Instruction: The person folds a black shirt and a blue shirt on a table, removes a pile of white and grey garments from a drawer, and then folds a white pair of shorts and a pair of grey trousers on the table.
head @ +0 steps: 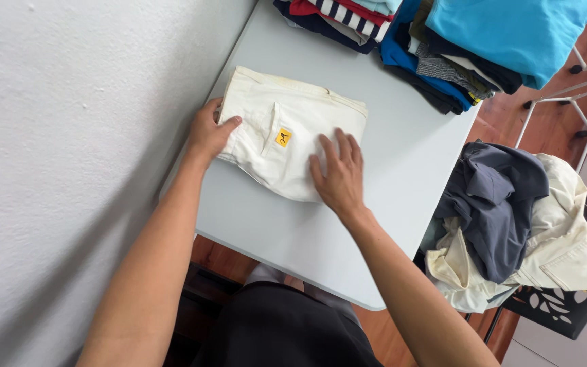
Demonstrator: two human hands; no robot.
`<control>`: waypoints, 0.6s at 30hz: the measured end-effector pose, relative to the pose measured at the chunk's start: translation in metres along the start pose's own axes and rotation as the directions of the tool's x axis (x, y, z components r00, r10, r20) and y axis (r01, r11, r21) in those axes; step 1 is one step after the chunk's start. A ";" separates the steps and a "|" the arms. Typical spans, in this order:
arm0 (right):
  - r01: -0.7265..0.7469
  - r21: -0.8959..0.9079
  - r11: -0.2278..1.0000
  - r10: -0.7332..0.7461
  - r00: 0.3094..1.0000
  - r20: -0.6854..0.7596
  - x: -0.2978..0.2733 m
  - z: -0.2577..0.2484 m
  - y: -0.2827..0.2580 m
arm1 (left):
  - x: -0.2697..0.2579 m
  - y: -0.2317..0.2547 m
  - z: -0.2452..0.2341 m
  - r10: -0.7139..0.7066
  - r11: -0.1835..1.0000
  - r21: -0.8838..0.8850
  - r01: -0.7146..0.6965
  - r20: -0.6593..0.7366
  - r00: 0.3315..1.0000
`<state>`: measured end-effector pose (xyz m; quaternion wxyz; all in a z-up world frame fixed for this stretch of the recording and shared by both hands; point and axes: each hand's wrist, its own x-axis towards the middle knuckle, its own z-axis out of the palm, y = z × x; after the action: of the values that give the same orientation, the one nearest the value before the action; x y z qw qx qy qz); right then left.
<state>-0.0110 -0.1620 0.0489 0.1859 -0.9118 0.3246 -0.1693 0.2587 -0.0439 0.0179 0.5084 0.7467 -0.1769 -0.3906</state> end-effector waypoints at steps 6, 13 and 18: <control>-0.193 -0.161 0.968 0.245 0.865 0.439 -0.006 0.012 0.022 | 0.003 -0.021 0.017 0.183 0.583 0.811 0.049 -0.191 0.964; -0.503 0.082 0.861 0.495 0.864 0.096 -0.020 0.021 0.025 | -0.012 0.011 0.015 -0.083 0.661 0.733 0.161 -0.142 0.986; -0.796 0.380 0.471 0.796 0.569 0.205 -0.010 0.022 0.028 | 0.001 0.019 0.003 -0.144 0.864 0.474 0.171 -0.094 0.985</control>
<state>-0.0238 -0.1708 0.0154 0.4399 -0.5902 0.6641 -0.1310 0.2591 -0.0546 0.0342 0.2786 0.8717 -0.1924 -0.3542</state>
